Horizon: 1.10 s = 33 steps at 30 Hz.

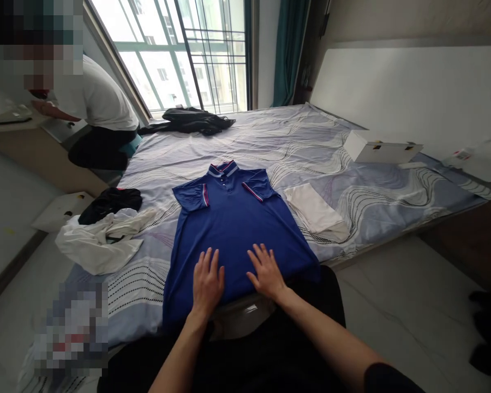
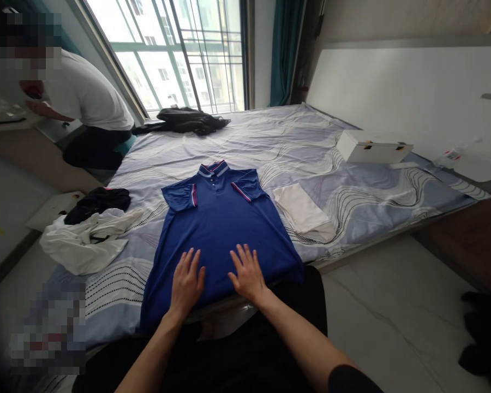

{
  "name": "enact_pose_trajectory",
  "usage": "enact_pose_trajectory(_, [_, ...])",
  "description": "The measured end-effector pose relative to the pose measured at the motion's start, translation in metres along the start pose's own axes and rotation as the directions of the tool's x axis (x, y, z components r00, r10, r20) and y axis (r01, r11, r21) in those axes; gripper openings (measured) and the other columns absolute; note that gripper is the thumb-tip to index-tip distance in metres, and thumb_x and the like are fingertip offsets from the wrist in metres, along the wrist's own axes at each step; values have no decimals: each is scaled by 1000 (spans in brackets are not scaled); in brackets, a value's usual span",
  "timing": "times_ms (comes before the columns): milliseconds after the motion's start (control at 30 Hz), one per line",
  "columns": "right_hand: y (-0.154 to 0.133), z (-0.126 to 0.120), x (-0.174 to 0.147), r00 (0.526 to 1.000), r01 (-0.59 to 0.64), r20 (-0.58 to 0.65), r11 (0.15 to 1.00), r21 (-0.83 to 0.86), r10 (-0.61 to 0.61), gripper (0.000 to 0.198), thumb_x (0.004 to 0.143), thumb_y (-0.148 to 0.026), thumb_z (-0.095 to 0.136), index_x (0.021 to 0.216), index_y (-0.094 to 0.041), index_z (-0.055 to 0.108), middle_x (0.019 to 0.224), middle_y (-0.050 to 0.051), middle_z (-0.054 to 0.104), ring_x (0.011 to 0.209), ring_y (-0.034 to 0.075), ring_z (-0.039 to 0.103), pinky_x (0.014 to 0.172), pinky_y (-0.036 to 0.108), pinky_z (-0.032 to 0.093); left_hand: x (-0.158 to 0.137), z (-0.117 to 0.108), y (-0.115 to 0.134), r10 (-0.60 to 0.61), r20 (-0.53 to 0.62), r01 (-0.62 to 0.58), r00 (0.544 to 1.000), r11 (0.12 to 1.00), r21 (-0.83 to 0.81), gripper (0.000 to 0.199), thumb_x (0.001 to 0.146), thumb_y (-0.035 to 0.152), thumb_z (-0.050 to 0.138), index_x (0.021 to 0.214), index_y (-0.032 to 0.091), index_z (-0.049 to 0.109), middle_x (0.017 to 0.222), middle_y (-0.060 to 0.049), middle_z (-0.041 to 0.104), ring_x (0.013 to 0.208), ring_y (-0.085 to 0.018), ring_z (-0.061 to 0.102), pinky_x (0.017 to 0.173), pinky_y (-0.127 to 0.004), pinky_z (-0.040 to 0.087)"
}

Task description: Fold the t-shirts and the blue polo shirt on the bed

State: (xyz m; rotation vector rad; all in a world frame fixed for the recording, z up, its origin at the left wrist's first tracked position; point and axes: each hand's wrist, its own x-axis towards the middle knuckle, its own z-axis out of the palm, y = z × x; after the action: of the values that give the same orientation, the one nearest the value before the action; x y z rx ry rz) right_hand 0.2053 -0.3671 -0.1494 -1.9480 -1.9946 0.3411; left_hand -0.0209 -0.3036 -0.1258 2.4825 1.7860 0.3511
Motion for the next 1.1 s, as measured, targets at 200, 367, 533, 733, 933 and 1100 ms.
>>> enact_pose_trajectory(200, [73,-9,20,980,-192,23,970,-150,198,64,102,-47,40,161,-25,29,170,7,18,156,30,13,124,58,11,14,28,-48,-97,95,86,991,990,114,61,101,48,37,159,29,36,169,-8,24,155,-35,20,122,-59,22])
enact_pose_trajectory(367, [110,-29,31,927,-375,-67,905,-199,369,62,99,-32,42,157,-9,38,164,16,31,153,34,25,123,57,18,16,17,-70,-192,-30,194,981,974,116,58,101,43,35,149,16,52,161,-14,40,148,-37,34,119,-54,32])
enact_pose_trajectory(533, [68,-22,91,980,-177,-100,983,-43,172,59,100,-27,38,156,-8,39,161,13,38,154,30,24,125,49,21,80,18,-50,-57,-185,49,981,998,-48,56,102,40,28,140,14,60,150,-12,54,142,-28,43,119,-43,36])
enact_pose_trajectory(733, [88,-28,215,972,-184,-141,982,52,189,52,100,-23,39,149,-9,50,157,13,46,150,29,34,121,47,30,217,34,-96,-27,-198,3,980,993,-120,51,99,33,32,138,15,60,150,-11,55,146,-28,40,122,-44,34])
enact_pose_trajectory(933, [122,-56,359,960,-157,-233,988,9,154,43,100,-19,43,138,-11,61,144,13,60,141,24,47,117,35,35,361,37,-146,-37,-180,7,983,986,-168,46,96,30,36,131,16,63,146,-10,59,144,-26,44,121,-41,35])
enact_pose_trajectory(1100, [145,-47,457,960,-146,-247,989,-27,135,43,100,-21,49,141,-16,58,145,13,59,136,23,51,115,35,35,441,58,-147,-105,-115,84,988,981,-177,49,99,29,34,141,16,56,146,-10,59,142,-22,47,116,-35,39])
